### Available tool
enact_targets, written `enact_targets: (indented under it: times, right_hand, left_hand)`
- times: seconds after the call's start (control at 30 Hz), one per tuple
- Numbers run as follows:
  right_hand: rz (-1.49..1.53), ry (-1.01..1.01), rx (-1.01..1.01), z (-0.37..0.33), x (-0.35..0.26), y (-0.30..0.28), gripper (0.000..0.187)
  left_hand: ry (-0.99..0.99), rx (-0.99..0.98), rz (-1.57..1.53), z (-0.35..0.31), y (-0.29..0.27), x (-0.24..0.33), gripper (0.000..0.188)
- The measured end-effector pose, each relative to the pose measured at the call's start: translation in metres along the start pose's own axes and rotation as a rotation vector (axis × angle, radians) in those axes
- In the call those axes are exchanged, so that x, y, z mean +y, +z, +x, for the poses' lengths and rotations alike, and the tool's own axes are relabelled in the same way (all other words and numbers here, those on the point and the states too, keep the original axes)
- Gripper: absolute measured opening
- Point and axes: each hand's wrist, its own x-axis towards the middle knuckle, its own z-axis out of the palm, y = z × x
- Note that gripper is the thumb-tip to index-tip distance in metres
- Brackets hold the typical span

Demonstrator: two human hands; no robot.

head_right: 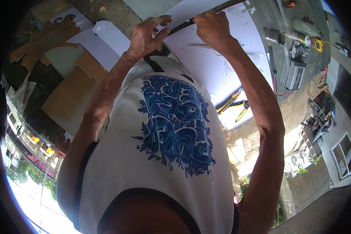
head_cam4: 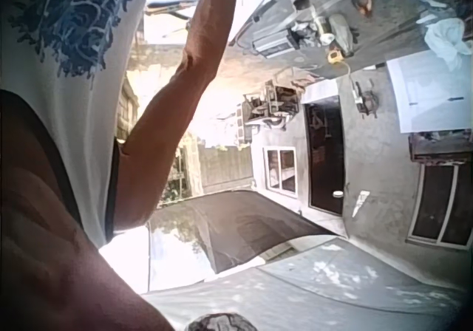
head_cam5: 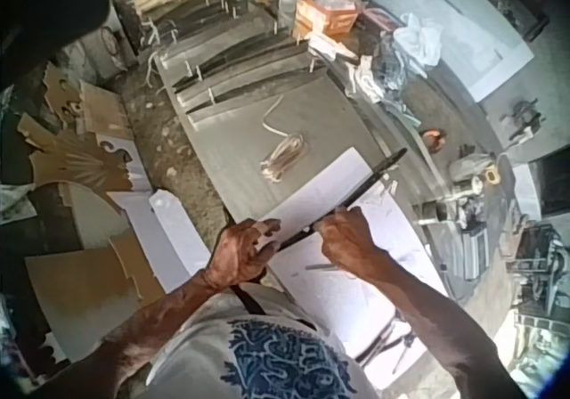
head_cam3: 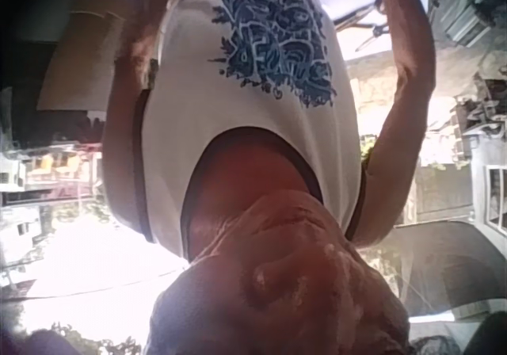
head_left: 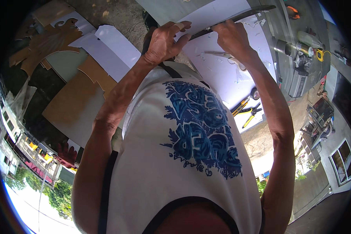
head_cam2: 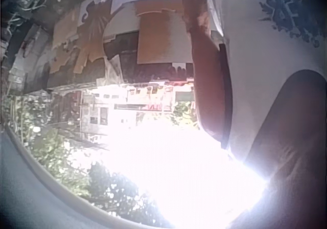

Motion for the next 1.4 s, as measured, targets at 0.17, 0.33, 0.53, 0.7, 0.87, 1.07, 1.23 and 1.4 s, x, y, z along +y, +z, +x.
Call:
enact_targets:
  times: [0.17, 0.33, 0.53, 0.7, 0.87, 1.07, 1.23, 1.4]
  right_hand:
    - [0.296, 0.004, 0.021, -0.006, 0.025, -0.003, 0.029]
    - [-0.068, -0.180, 0.150, -0.007, 0.018, -0.041, 0.033]
    - [-0.050, -0.018, -0.295, -0.009, 0.011, -0.041, 0.043]
    - [-0.053, -0.009, -0.392, 0.001, 0.008, -0.040, 0.046]
    - [0.023, 0.050, -0.467, 0.009, 0.009, -0.038, 0.037]
    - [0.199, 0.112, -0.420, 0.014, 0.017, -0.022, 0.036]
    - [0.176, 0.216, -0.460, 0.028, 0.013, -0.009, 0.020]
    - [0.257, 0.331, -0.655, 0.042, 0.008, -0.025, 0.015]
  left_hand:
    - [-0.096, -0.150, -0.049, -0.013, -0.010, -0.003, 0.042]
    - [0.022, -0.103, 0.045, -0.019, -0.002, -0.008, 0.042]
    - [0.053, -0.102, 0.092, -0.016, 0.010, -0.006, 0.038]
    - [0.064, -0.088, 0.119, -0.013, 0.016, -0.003, 0.032]
    - [0.092, -0.058, 0.149, -0.013, 0.019, -0.004, 0.028]
    - [0.099, -0.052, 0.146, -0.010, 0.020, -0.002, 0.027]
    - [0.091, -0.080, 0.157, -0.009, 0.022, -0.002, 0.025]
    - [0.095, -0.057, 0.160, -0.006, 0.025, -0.001, 0.024]
